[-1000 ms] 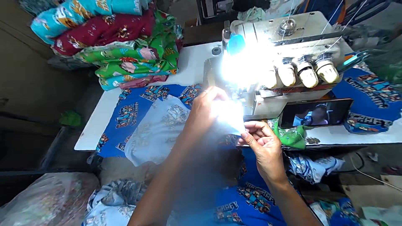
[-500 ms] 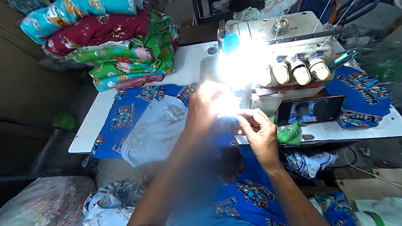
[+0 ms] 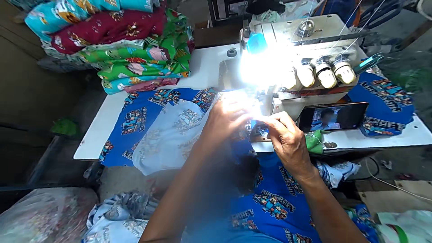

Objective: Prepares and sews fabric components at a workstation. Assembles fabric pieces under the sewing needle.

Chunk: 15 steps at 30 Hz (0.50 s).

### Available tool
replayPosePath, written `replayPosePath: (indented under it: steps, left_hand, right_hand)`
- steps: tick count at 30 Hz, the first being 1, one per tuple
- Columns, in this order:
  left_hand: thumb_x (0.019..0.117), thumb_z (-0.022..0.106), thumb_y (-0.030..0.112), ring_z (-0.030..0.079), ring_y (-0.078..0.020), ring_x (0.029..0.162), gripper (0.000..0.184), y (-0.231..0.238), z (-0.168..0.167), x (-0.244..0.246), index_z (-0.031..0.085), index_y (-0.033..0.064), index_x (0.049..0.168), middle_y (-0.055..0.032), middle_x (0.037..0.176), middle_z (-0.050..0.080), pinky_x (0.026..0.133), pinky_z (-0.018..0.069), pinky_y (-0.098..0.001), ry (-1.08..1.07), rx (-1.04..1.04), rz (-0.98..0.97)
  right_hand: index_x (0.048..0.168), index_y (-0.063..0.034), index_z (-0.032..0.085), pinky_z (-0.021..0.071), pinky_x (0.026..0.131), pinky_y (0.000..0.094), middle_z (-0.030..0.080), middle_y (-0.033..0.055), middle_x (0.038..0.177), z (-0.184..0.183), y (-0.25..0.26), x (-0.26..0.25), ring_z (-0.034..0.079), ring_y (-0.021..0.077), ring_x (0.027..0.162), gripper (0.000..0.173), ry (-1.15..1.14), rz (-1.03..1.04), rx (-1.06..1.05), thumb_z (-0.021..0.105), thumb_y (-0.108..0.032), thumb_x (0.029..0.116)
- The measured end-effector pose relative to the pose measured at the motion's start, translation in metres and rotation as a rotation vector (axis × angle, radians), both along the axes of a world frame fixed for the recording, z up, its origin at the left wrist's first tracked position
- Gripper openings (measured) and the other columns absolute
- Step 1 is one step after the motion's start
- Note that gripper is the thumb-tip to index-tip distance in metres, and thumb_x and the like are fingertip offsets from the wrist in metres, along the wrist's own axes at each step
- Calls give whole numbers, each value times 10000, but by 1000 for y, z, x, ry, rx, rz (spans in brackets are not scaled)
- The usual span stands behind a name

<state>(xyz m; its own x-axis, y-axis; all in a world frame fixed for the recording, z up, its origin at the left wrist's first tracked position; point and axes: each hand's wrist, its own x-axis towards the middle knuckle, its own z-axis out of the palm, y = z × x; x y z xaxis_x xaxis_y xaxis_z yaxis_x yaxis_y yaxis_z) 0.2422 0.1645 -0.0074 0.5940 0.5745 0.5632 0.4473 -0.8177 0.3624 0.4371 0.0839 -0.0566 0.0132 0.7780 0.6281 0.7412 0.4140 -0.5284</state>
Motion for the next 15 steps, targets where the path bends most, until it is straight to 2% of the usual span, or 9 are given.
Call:
replayPosePath:
  steps: [5,9,13,15]
  left_hand:
    - [939,705,153,630,-189,945,113,-7,-2,6,789,91,984,-75,964,699,847,477,-333,-26,-53,33]
    - [955,685,155,643,-214,970,128,-6,-1,7,754,59,1006,-101,982,706,881,484,-357,-24,-72,94]
    - [928,691,142,649,-239,1069,128,38,-6,6,753,33,956,-127,1037,717,969,485,-366,-30,-70,19]
    - [936,688,144,624,-217,1080,127,58,-3,5,748,37,966,-115,1079,691,959,478,-348,-6,-130,-17]
  right_hand:
    - [1239,-125,738,509,596,366,639,101,978,1,-5,-2,630,206,747,316,-17,-38,-7,580,-36,981]
    - [1233,-109,737,513,593,362,644,104,966,2,-6,-2,632,205,731,296,-28,-39,-22,580,-52,989]
    - [1312,-163,709,466,524,366,623,99,951,10,1,0,603,218,664,343,-104,-60,-74,571,-98,1005]
    - [1322,-165,702,463,499,391,632,119,963,14,4,0,608,243,636,345,-139,-77,-103,582,-107,1005]
